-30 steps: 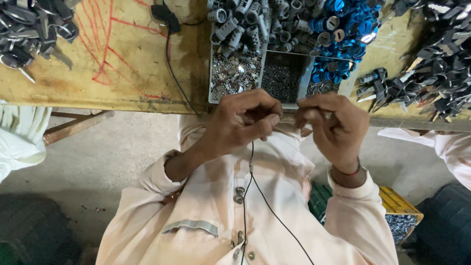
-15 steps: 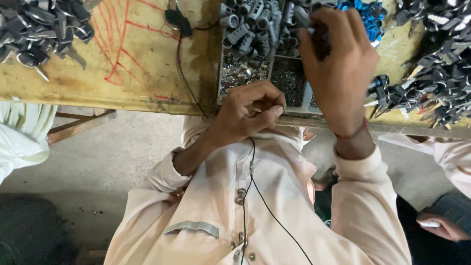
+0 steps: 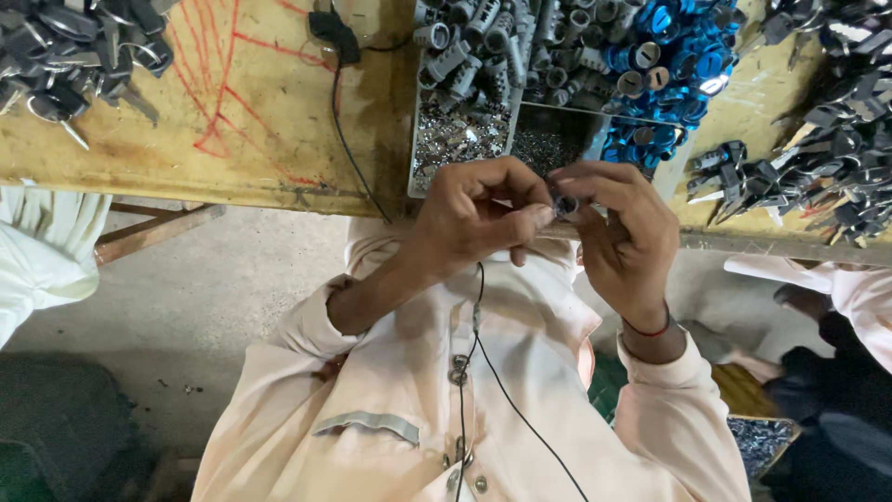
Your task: The person sits at a workbench and assembles small metal fittings by hand, picking gray connector bodies and blue caps from a compartment tray, pressing the parts together, and placing completed assemblies aside on the bench.
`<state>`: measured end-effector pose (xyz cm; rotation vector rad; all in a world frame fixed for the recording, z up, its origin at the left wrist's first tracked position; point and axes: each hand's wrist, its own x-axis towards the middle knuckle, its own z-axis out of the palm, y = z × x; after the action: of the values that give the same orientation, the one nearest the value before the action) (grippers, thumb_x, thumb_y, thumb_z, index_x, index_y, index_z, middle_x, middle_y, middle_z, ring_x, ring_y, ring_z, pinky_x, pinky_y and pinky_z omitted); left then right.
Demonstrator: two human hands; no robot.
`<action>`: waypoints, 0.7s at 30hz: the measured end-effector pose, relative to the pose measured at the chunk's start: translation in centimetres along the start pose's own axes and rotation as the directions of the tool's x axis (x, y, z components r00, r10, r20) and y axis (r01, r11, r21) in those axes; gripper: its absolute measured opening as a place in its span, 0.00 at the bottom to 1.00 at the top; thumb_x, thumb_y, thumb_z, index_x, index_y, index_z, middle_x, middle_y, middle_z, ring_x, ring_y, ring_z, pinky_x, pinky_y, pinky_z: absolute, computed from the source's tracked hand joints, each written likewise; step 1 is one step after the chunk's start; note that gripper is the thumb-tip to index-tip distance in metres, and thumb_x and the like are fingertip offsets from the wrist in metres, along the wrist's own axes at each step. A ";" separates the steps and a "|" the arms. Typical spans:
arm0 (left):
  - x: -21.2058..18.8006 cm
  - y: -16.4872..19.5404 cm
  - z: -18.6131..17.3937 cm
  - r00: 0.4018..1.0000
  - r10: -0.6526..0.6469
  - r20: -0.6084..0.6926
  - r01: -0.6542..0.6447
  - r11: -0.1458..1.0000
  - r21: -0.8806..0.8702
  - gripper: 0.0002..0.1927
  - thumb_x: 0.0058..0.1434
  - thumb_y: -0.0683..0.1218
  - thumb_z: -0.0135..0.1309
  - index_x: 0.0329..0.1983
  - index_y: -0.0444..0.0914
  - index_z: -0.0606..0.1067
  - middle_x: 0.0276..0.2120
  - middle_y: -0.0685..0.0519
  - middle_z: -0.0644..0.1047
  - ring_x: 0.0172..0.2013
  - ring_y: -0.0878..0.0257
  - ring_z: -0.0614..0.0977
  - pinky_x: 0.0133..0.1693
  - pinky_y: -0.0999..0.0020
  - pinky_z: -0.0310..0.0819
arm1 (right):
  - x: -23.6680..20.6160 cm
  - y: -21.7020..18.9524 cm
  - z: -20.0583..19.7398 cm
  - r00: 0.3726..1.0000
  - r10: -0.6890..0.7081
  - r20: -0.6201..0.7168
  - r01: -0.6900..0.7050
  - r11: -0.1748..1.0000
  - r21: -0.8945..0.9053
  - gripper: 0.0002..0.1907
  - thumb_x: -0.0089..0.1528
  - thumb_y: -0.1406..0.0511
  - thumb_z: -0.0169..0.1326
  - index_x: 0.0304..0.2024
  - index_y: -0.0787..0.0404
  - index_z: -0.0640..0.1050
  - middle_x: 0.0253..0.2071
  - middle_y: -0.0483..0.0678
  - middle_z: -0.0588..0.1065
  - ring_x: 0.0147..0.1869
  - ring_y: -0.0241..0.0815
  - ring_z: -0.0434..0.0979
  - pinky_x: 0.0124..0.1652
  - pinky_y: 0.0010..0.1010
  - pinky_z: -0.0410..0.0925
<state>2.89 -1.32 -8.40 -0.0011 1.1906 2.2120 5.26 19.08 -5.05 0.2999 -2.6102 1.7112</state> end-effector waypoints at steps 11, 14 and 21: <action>-0.9 0.9 1.4 0.997 0.008 -0.074 0.010 0.971 0.238 0.10 0.64 0.44 0.64 0.39 0.32 0.78 0.29 0.56 0.80 0.25 0.76 0.78 0.25 0.79 0.74 | -1.1 0.3 -1.1 0.963 -0.268 0.038 0.265 0.907 -0.327 0.17 0.64 0.82 0.61 0.53 0.62 0.80 0.54 0.53 0.76 0.54 0.47 0.80 0.50 0.31 0.74; -1.0 0.8 1.4 0.998 -0.012 -0.064 0.026 0.972 0.234 0.10 0.64 0.44 0.64 0.39 0.32 0.78 0.28 0.56 0.80 0.25 0.76 0.78 0.24 0.79 0.73 | -1.3 0.6 -1.2 0.964 -0.262 0.037 0.262 0.920 -0.293 0.18 0.64 0.81 0.62 0.53 0.62 0.80 0.54 0.53 0.76 0.56 0.47 0.81 0.49 0.30 0.75; -0.7 0.0 1.7 0.999 -0.011 -0.034 0.016 0.991 0.134 0.10 0.66 0.44 0.61 0.39 0.33 0.74 0.28 0.57 0.77 0.25 0.75 0.76 0.24 0.78 0.72 | -1.6 0.7 -2.0 0.952 -0.298 0.066 0.302 0.890 -0.341 0.22 0.59 0.81 0.63 0.54 0.59 0.82 0.54 0.52 0.76 0.55 0.48 0.81 0.49 0.32 0.75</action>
<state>3.96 -0.41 -7.23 0.0092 1.3525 2.1235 6.49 21.40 -5.09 0.6630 -2.6347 1.1315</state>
